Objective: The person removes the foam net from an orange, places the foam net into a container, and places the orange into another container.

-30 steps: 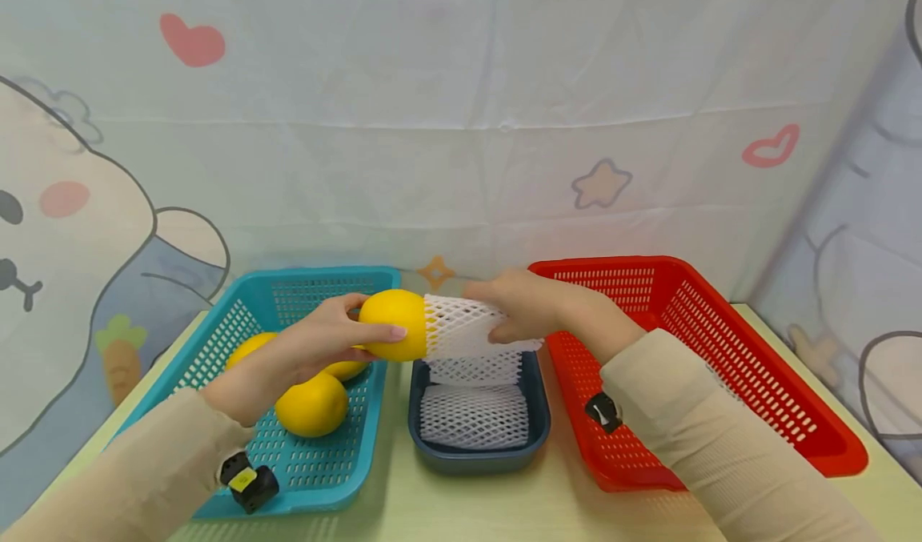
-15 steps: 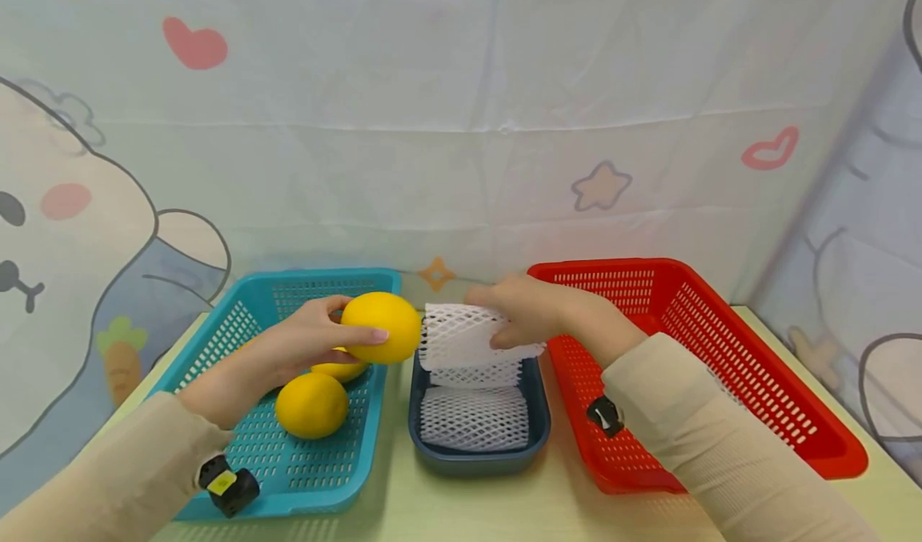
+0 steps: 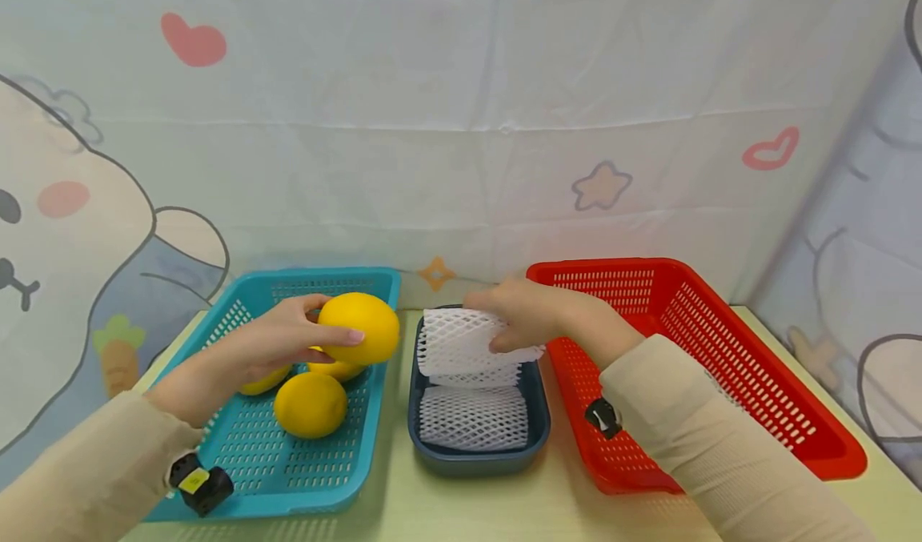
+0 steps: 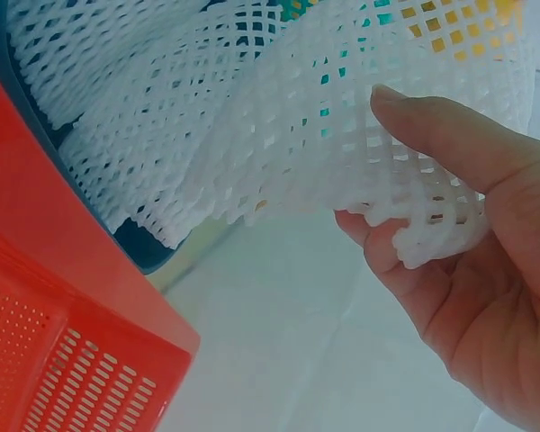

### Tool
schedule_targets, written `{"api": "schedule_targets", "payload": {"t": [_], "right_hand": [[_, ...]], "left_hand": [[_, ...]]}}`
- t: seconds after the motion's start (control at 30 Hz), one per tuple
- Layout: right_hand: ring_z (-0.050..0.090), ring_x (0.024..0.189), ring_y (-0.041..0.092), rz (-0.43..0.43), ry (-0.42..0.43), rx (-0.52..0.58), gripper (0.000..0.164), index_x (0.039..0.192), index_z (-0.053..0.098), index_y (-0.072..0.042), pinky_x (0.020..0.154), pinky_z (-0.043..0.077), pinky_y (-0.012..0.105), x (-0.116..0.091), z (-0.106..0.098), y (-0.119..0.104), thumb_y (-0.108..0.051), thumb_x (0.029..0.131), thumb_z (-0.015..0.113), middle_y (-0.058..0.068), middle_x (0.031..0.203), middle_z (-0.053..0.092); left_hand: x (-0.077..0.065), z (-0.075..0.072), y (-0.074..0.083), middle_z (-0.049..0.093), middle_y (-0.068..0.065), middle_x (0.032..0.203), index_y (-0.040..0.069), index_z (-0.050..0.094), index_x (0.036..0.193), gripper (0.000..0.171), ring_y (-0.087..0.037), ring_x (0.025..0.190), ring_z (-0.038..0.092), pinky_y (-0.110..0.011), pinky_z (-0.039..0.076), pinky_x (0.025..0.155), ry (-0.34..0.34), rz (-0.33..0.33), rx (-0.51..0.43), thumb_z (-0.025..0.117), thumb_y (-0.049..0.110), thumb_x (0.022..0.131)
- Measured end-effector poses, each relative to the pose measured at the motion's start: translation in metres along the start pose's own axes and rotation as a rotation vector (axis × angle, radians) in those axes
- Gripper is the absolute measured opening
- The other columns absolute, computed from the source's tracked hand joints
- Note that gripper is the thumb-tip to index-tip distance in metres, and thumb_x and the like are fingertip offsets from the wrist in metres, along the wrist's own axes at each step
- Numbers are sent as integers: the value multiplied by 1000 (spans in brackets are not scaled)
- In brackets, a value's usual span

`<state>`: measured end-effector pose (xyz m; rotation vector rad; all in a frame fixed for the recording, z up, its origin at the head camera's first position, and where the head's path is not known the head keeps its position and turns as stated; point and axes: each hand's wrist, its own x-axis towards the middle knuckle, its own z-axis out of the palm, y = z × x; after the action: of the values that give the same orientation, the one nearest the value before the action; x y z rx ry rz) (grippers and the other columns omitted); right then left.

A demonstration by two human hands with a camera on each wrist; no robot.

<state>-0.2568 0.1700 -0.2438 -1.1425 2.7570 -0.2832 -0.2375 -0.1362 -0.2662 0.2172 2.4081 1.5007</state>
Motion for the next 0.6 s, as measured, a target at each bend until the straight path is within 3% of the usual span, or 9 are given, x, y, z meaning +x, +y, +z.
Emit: {"api": "schedule_targets", "payload": {"t": [0.27,0.6], "right_hand": [[56,94,17,-11,-30,0,42,117,55,-15,74,53,27,2,-1,-1,-14,80,74,-3,106,58],[56,95,16,-28,-68,16,40,117,56,-16,78,53,30,0,1,1,-14,80,73,-4,106,59]], "left_hand": [[-5,-13,-8,54,-17,115,-3,41,128,71,-26,95,56,-43,49,89,-22,-3,28,74,35,78],[-6,-31,-11,49,-21,122,-6,30,137,82,-27,98,55,-36,52,84,-55,-5,77,73,34,79]]}}
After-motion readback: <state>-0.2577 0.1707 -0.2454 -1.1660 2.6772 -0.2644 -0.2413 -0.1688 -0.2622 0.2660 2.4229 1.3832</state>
